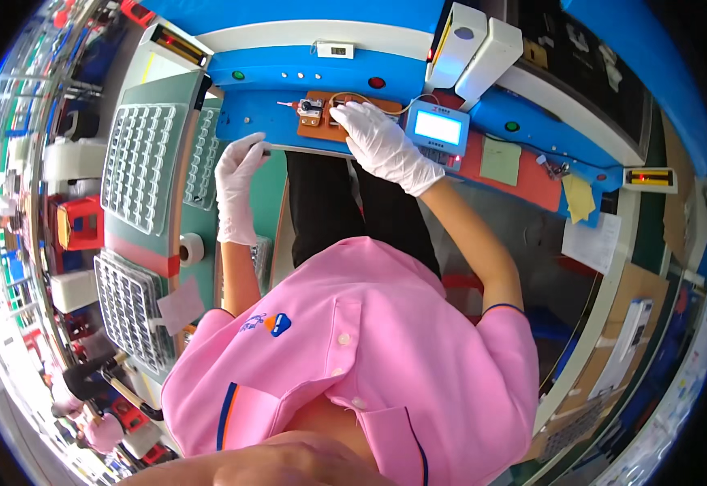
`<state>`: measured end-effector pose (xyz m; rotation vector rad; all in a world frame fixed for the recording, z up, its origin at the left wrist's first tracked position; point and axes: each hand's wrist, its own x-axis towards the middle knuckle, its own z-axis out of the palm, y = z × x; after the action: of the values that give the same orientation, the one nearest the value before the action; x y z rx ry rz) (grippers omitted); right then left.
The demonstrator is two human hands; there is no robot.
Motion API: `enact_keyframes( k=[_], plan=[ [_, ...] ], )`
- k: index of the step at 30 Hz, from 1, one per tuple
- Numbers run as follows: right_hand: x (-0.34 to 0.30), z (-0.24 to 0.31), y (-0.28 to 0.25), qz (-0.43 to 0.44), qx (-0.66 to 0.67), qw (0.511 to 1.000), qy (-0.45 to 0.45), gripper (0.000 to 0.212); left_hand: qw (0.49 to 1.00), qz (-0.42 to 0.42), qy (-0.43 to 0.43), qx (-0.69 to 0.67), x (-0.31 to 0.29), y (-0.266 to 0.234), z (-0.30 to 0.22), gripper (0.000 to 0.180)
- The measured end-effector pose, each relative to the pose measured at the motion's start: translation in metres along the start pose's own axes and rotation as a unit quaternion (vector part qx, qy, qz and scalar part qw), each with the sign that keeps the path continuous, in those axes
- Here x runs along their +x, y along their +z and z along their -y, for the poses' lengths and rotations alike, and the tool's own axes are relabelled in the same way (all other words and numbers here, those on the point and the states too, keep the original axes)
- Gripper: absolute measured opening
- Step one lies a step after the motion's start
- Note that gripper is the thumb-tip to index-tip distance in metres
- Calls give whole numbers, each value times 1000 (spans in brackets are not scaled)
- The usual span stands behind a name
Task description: Assemble and test electronic components using industrial machinery and storage trays.
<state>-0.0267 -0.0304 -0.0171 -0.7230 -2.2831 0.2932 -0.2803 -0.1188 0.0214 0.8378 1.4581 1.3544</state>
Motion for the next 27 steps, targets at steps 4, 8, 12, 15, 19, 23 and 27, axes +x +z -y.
enact_keyframes(
  k=[4, 8, 12, 15, 19, 23, 27],
  plan=[
    [10, -1, -5, 5, -59, 998, -7, 41, 998, -33, -25, -54, -1, -22, 21, 23],
    [8, 2, -41, -86, -73, 991, 77, 30, 999, -7, -45, -9, 6, -25, 26, 26],
    [18, -1, -38, 11, -157, 983, 95, 23, 998, -5, -8, -61, 19, -15, 22, 30],
    [51, 7, -8, -18, -127, 991, -26, 28, 999, 9, 15, -37, 29, -2, 21, 29],
    [69, 3, 48, 55, -169, 982, -57, 36, 992, 1, 128, 1, 40, 11, 37, 28],
    [69, -10, 55, 60, -108, 991, -54, 33, 943, -43, 289, 160, 46, 32, 32, 28],
    [66, -8, 32, -49, -83, 994, -54, 34, 887, -78, 385, 243, 64, 48, 46, 31]
  ],
)
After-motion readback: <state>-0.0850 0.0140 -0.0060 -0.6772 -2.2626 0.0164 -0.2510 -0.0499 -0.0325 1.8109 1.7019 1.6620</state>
